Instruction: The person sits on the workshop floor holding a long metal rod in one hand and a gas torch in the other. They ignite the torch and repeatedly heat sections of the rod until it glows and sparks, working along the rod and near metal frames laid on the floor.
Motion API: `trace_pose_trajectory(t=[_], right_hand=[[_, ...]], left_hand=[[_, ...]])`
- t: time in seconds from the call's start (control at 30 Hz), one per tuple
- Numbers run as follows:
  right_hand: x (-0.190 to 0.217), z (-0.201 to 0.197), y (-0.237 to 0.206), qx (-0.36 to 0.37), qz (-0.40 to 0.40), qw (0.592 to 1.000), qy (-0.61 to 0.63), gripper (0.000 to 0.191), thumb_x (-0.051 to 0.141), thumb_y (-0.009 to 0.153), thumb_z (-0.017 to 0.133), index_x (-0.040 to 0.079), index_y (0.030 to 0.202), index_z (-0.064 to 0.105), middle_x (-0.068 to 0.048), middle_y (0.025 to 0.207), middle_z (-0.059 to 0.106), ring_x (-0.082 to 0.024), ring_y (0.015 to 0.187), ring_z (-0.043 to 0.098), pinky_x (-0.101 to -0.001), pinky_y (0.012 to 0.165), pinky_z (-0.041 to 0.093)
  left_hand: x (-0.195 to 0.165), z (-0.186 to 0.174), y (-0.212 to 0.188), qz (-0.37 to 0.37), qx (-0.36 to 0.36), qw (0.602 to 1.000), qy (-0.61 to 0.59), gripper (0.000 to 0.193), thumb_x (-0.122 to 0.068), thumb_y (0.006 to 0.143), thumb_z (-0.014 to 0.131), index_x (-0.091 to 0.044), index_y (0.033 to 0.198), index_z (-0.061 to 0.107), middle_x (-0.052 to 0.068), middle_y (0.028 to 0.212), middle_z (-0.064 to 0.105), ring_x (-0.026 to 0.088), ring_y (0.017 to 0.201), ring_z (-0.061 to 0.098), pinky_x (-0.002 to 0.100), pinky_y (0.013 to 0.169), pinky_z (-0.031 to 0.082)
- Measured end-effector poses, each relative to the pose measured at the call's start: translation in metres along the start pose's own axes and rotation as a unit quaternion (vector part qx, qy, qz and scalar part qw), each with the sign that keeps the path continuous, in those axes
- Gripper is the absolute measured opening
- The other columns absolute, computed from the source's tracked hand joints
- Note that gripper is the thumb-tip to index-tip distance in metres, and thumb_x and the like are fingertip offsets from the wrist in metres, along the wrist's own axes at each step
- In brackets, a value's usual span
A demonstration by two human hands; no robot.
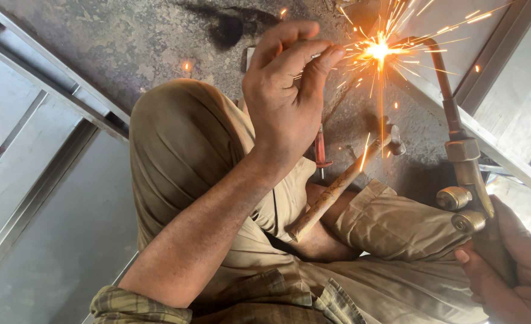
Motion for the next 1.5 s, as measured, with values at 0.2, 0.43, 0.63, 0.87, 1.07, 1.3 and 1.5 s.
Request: trace_pose_trajectory(t=[0.2,0.43,0.63,0.87,1.07,1.3,1.5], right_hand=[[0.007,-0.002,0.002,0.003,-0.007,0.999,-0.032,0.083,0.006,0.095,0.07,0.012,0.172,0.039,-0.008,0.092,0.068,-0.01,0.059,0.058,-0.0263,0.046,0.052],[0.011,0.0,0.0,-0.016,-0.012,1.0,-0.024,0.083,0.004,0.094,0.069,0.013,0.172,0.04,-0.007,0.093,0.069,-0.008,0.058,0.059,-0.0244,0.047,0.049],[0.006,-0.002,0.0,-0.004,-0.023,1.0,0.015,0.082,0.001,0.094,0.068,0.011,0.17,0.04,-0.008,0.087,0.069,-0.007,0.059,0.053,-0.0223,0.047,0.045],[0.008,-0.003,0.0,-0.022,-0.061,0.998,-0.025,0.086,0.002,0.092,0.07,0.006,0.172,0.039,-0.006,0.092,0.071,-0.006,0.06,0.06,-0.0214,0.051,0.048],[0.012,-0.002,0.002,0.005,-0.029,0.999,-0.019,0.085,0.0,0.092,0.068,0.01,0.171,0.037,-0.009,0.091,0.07,-0.007,0.057,0.056,-0.0236,0.045,0.048],[0.009,0.0,0.006,0.01,0.018,1.0,-0.01,0.083,-0.002,0.094,0.068,0.017,0.168,0.035,-0.009,0.077,0.062,-0.01,0.053,0.051,-0.0269,0.043,0.046],[0.01,-0.001,0.004,-0.007,-0.032,0.999,-0.024,0.086,-0.001,0.092,0.068,0.012,0.172,0.038,-0.005,0.082,0.068,-0.006,0.056,0.054,-0.0236,0.044,0.047]], left_hand=[[0.0,-0.005,0.0,0.007,-0.012,0.993,0.117,0.01,-0.019,0.098,0.084,-0.013,0.104,0.08,0.002,0.138,0.056,0.015,0.112,0.053,0.032,0.101,0.047],[-0.003,-0.004,0.0,0.026,-0.01,0.991,0.135,0.01,-0.022,0.101,0.083,-0.014,0.105,0.079,0.002,0.147,0.051,0.02,0.129,0.051,0.033,0.108,0.044],[-0.002,-0.003,-0.002,0.023,0.002,0.991,0.128,0.011,-0.023,0.102,0.083,-0.012,0.101,0.079,0.002,0.147,0.05,0.021,0.132,0.05,0.034,0.11,0.043],[-0.001,-0.002,-0.002,0.02,0.009,0.991,0.132,0.01,-0.023,0.102,0.083,-0.013,0.104,0.079,0.002,0.146,0.051,0.021,0.132,0.049,0.034,0.11,0.042],[0.001,-0.001,-0.003,0.02,0.005,0.992,0.127,0.01,-0.023,0.103,0.082,-0.013,0.103,0.079,0.001,0.145,0.051,0.02,0.132,0.048,0.033,0.11,0.043],[0.002,-0.002,-0.003,0.014,-0.007,0.991,0.13,0.01,-0.023,0.102,0.083,-0.014,0.103,0.079,-0.001,0.143,0.052,0.019,0.128,0.049,0.032,0.108,0.045],[0.001,-0.002,-0.003,0.009,-0.014,0.992,0.126,0.009,-0.022,0.101,0.084,-0.014,0.103,0.079,-0.002,0.14,0.055,0.019,0.126,0.052,0.031,0.107,0.045]])
Point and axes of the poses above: each hand's wrist, its own y-axis towards the middle knuckle, its own z-axis out of the palm, x = y × z, the point moved 8 cm from there along y, towards the middle knuckle
